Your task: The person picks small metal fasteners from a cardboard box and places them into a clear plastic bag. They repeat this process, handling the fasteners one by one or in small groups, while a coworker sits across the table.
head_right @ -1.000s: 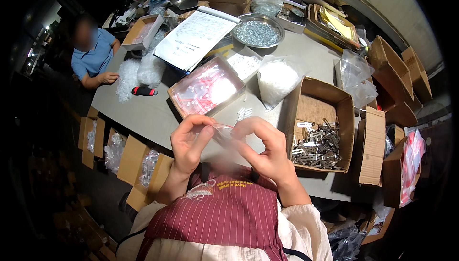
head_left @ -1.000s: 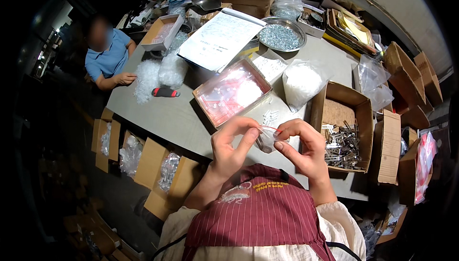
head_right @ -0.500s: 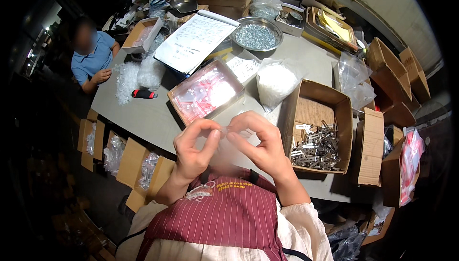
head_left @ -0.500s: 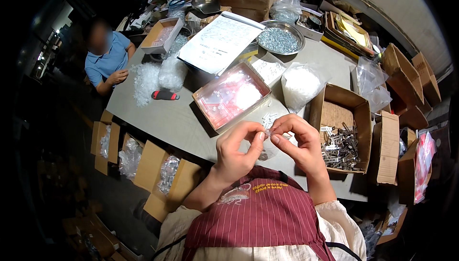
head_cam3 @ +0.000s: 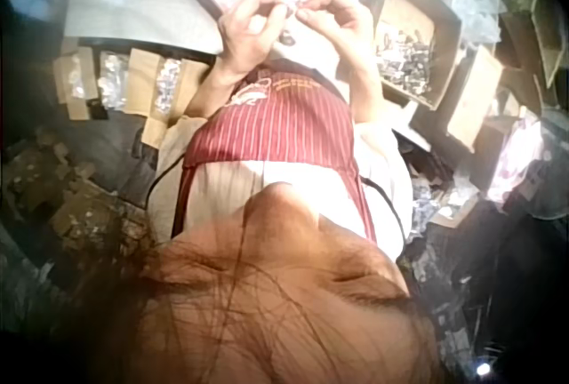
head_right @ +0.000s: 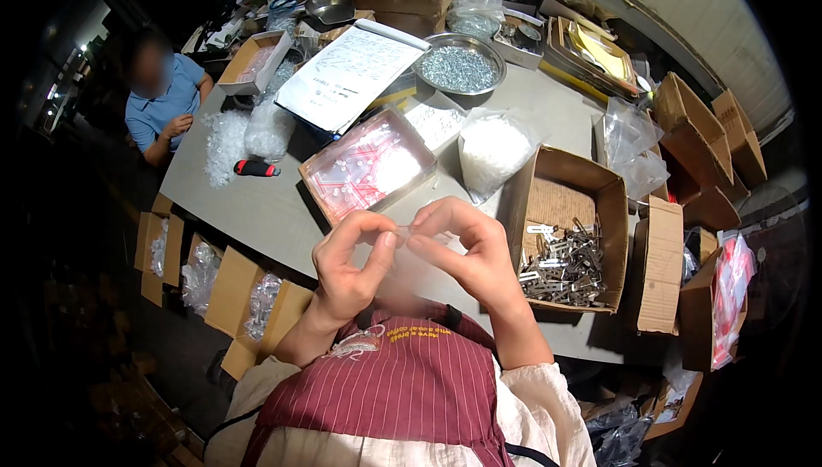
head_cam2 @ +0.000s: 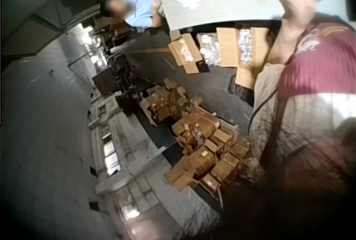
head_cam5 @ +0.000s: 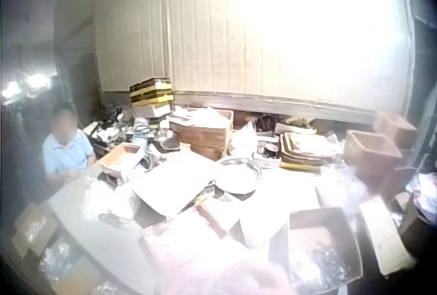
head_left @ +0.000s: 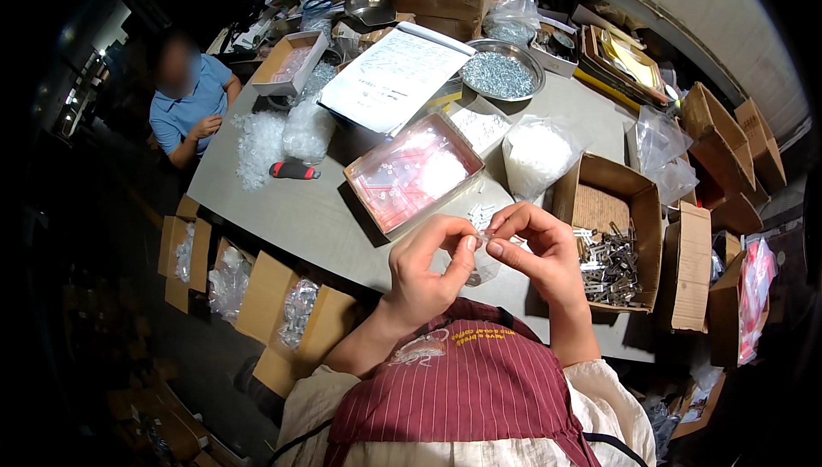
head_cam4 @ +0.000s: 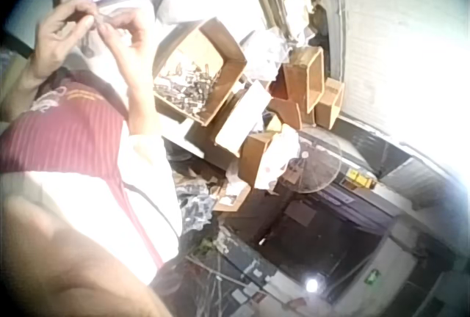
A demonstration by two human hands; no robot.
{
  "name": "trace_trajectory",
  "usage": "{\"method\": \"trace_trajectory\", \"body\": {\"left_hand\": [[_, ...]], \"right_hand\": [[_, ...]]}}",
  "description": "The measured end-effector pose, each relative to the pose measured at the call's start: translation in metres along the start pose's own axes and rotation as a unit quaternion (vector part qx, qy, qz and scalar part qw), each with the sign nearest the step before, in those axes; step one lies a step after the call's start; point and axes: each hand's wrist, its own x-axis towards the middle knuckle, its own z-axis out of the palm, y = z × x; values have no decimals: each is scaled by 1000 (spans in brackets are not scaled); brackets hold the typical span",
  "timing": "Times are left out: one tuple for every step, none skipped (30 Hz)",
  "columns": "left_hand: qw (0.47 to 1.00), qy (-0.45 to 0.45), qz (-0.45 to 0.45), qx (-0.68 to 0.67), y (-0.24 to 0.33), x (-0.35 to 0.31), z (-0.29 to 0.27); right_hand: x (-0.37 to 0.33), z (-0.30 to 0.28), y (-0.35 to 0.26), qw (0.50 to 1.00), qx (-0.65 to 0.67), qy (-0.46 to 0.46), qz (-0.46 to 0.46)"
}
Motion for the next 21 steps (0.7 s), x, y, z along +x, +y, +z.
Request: {"method": "trace_trajectory", "body": {"left_hand": [[1000,-1,-2,-2,0,0,0],[1000,0,1,-4,0,0,0],[1000,1,4,-5,-1,0,1],[1000,2,7,-7,-1,0,1],[1000,1,8,-7,-2,0,1],[1000,0,9,-7,-2,1,1],[1000,-1,10,-7,-3,1,1],[1000,0,9,-11,-3,1,2],[1000,2,8,-14,-4,1,2],[1000,3,7,-18,-4,1,3],[1000,1,5,-20,-4,1,3],[1000,0,2,-22,-3,1,3],[1000,-1,-2,-23,-2,1,2],[1000,-4,-6,-25,-2,1,2],[1000,-7,-11,-27,-2,1,2],[999,-10,-16,-29,-2,1,1],[999,-14,-17,-29,-3,1,1],[999,-18,-18,-30,-3,0,1],[999,-22,-19,-30,-3,0,0],[999,-23,-20,-33,-3,0,0],[999,-23,-22,-36,-3,0,1]], "right_hand": [[0,0,0,1000,11,-3,9],[1,-1,-1,1000,21,-6,19],[1,-2,-1,999,29,-10,26],[2,-3,-1,999,38,-14,33],[2,-3,-1,998,46,-18,40],[2,-3,-1,997,55,-19,42],[3,-3,-1,997,63,-19,44],[3,-2,-1,996,72,-20,47],[3,-2,0,995,82,-19,51],[3,-2,0,994,93,-18,55],[4,-1,1,993,103,-17,59],[4,-1,1,992,110,-12,64],[4,0,1,991,118,-7,69],[4,0,1,989,126,-3,74],[5,0,0,989,126,-3,78],[5,0,0,989,126,-2,82],[5,0,0,988,126,-2,86],[5,0,1,988,127,-3,87],[6,-1,1,988,127,-4,88],[6,-1,2,988,128,-4,89],[6,-1,2,988,129,-3,88]]}}
